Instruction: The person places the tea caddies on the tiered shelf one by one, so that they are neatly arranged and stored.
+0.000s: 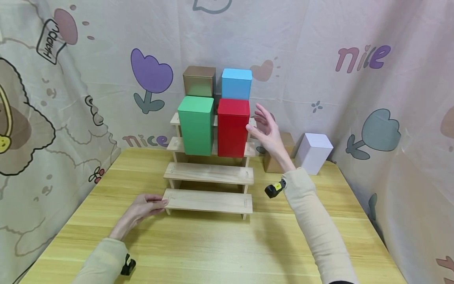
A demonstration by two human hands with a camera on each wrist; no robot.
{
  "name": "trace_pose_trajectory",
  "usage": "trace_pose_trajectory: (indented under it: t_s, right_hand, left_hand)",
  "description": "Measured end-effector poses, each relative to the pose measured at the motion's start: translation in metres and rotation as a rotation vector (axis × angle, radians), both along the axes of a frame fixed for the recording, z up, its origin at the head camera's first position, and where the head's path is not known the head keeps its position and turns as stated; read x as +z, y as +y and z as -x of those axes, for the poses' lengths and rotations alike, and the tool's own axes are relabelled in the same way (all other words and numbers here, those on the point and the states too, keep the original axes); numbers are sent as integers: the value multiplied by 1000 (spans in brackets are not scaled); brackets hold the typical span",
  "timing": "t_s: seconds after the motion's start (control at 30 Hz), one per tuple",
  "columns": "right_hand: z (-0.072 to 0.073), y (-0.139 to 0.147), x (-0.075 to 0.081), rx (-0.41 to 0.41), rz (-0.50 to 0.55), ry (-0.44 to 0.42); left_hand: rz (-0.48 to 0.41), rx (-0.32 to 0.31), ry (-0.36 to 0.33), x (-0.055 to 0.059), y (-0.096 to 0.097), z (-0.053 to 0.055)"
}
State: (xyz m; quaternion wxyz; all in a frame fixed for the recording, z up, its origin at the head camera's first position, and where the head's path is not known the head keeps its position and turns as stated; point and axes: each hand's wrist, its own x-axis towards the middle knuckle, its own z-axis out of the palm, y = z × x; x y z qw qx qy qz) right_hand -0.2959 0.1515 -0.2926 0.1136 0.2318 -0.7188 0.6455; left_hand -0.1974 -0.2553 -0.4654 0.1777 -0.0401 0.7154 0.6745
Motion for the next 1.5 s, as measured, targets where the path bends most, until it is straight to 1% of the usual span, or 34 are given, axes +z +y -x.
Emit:
trace_pose_trajectory:
  t_s: [0.13,0.27,0.37,0.5,0.63,0.87,1.0,1.07,1.23,1.3,1.5]
  right_hand:
    - [12,7,-17,-53,32,27]
    - [15,14,-28,-95,94,48]
    - [17,20,-36,-146,109,61]
    - [15,28,-45,-243,82,47]
    - [14,37,-54,-319,76,25]
    - [13,48,-71,-448,54,34]
    - [13,54,-81,-492,53,38]
    - [7,52,-78,-504,48,15]
    - [8,59,-90,-569,15,-36]
    - [15,64,-100,-603,-7,-42]
    - [14,69,-109,-650,-56,-62]
  left_hand:
    - [12,-3,12,0,0,-1]
    - [20,-8,20,0,0,-2]
    - [21,-9,20,0,0,-2]
    - [13,-8,13,0,-1,-2]
    - [5,-4,7,0,-1,-2]
    - [3,-2,9,-1,-1,-1]
    - [12,-8,14,-1,-1,-1]
    - [14,-8,14,-1,-2,-1]
    - [14,-9,12,-1,-2,-1]
    - [13,-8,11,-1,-1,-1]
    - [20,-12,15,-1,-1,-2]
